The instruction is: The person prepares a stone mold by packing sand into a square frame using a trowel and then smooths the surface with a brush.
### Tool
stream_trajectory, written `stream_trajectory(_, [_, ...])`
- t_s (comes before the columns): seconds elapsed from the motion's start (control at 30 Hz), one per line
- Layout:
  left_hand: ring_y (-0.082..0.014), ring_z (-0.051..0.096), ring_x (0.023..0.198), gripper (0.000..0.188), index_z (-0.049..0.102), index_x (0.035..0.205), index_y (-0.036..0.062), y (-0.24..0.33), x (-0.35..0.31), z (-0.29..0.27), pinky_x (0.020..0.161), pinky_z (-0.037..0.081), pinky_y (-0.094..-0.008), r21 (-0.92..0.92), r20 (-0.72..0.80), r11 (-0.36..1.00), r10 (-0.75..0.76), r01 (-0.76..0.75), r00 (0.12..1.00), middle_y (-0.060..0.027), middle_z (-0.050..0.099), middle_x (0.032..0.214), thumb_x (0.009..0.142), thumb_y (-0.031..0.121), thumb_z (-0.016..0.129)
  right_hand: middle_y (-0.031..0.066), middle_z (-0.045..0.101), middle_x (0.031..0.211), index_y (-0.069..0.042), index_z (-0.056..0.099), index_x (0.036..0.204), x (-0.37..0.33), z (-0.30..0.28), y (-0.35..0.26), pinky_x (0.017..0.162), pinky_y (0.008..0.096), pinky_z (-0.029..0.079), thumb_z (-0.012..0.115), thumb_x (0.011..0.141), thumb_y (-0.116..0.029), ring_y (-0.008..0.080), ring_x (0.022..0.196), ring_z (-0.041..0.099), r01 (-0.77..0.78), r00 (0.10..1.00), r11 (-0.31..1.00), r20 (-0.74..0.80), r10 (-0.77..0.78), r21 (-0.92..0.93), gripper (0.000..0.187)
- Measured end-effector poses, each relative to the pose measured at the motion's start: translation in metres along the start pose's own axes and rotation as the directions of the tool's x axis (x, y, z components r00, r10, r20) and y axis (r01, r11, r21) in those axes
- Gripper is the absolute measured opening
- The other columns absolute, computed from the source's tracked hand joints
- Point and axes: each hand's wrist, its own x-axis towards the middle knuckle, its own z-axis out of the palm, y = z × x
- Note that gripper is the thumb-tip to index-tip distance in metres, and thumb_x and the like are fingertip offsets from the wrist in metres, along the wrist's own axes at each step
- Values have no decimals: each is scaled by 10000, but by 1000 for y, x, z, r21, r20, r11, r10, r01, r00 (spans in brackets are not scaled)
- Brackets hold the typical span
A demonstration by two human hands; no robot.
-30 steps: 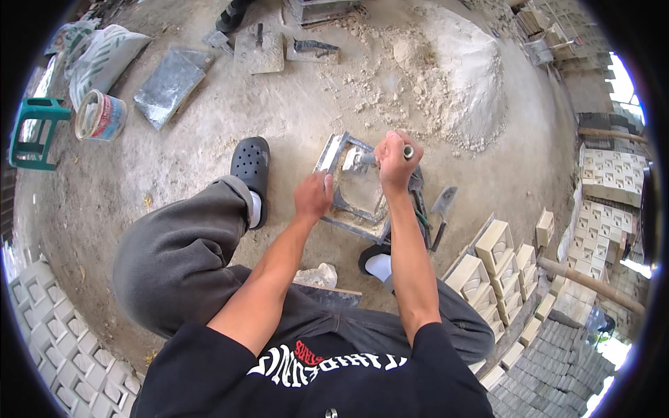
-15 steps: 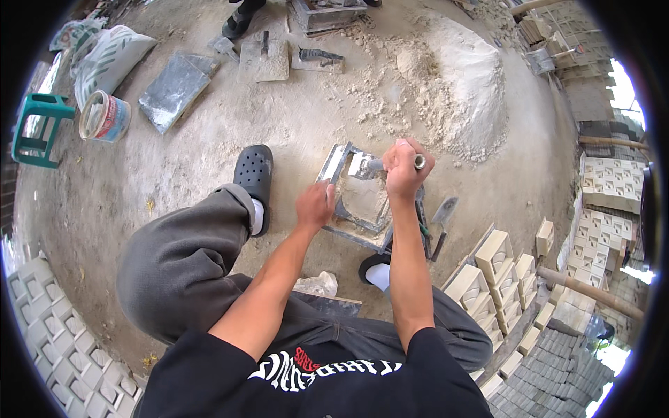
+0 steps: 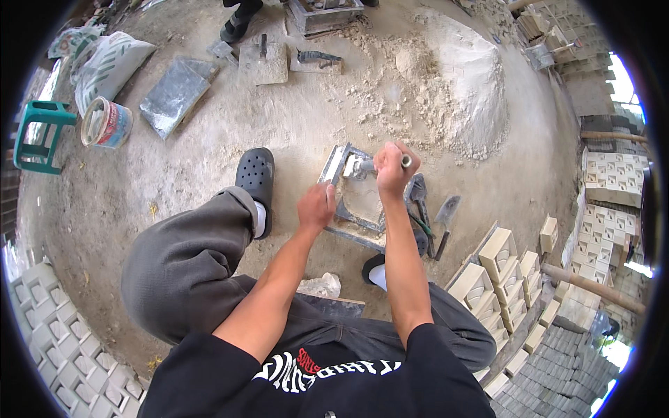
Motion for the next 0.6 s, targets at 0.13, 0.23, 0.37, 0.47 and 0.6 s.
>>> stream_trajectory(0.13, [-354, 636, 861, 338, 673, 1035, 64, -11, 1, -3, 747, 500, -452, -22, 11, 1000, 20, -20, 1000, -165, 676, 941, 973, 289, 429, -5, 392, 506, -19, 413, 541, -1, 12, -6, 400, 256, 280, 480, 851, -43, 70, 422, 358, -11, 1000, 997, -11, 12, 83, 318])
stream_trajectory(0.23, [-355, 633, 888, 350, 668, 1057, 61, -3, 1, -5, 764, 500, -451, -36, -13, 999, -1, 0, 1000, -162, 675, 952, 977, 296, 422, 1, 407, 502, -11, 417, 542, -6, 9, -8, 405, 258, 285, 466, 830, -29, 77, 423, 375, -41, 998, 994, -46, 46, 99, 293])
stream_trajectory(0.37, [-355, 631, 911, 357, 666, 1071, 61, 0, 2, -2, 779, 501, -447, -38, 40, 997, -62, 63, 997, -160, 676, 975, 980, 302, 419, 4, 417, 494, -14, 417, 544, -4, 1, 6, 403, 255, 293, 468, 840, -34, 78, 433, 400, 38, 999, 998, -20, -37, 40, 301])
stream_trajectory(0.47, [-358, 631, 919, 365, 665, 1083, 62, -5, 12, -2, 792, 500, -445, -38, 38, 998, -53, 54, 998, -163, 675, 987, 981, 309, 417, -2, 411, 486, -21, 417, 543, 4, 6, -3, 401, 252, 292, 470, 826, -26, 76, 425, 393, 17, 995, 992, -97, -5, 121, 288])
stream_trajectory(0.6, [-350, 643, 869, 329, 682, 1049, 63, -4, 2, -1, 749, 506, -454, -36, -15, 999, 5, -5, 1000, -167, 677, 944, 960, 270, 440, -10, 397, 485, -40, 387, 544, -1, -4, -7, 397, 252, 285, 485, 833, -20, 70, 423, 383, 136, 990, 991, -30, -136, -11, 305])
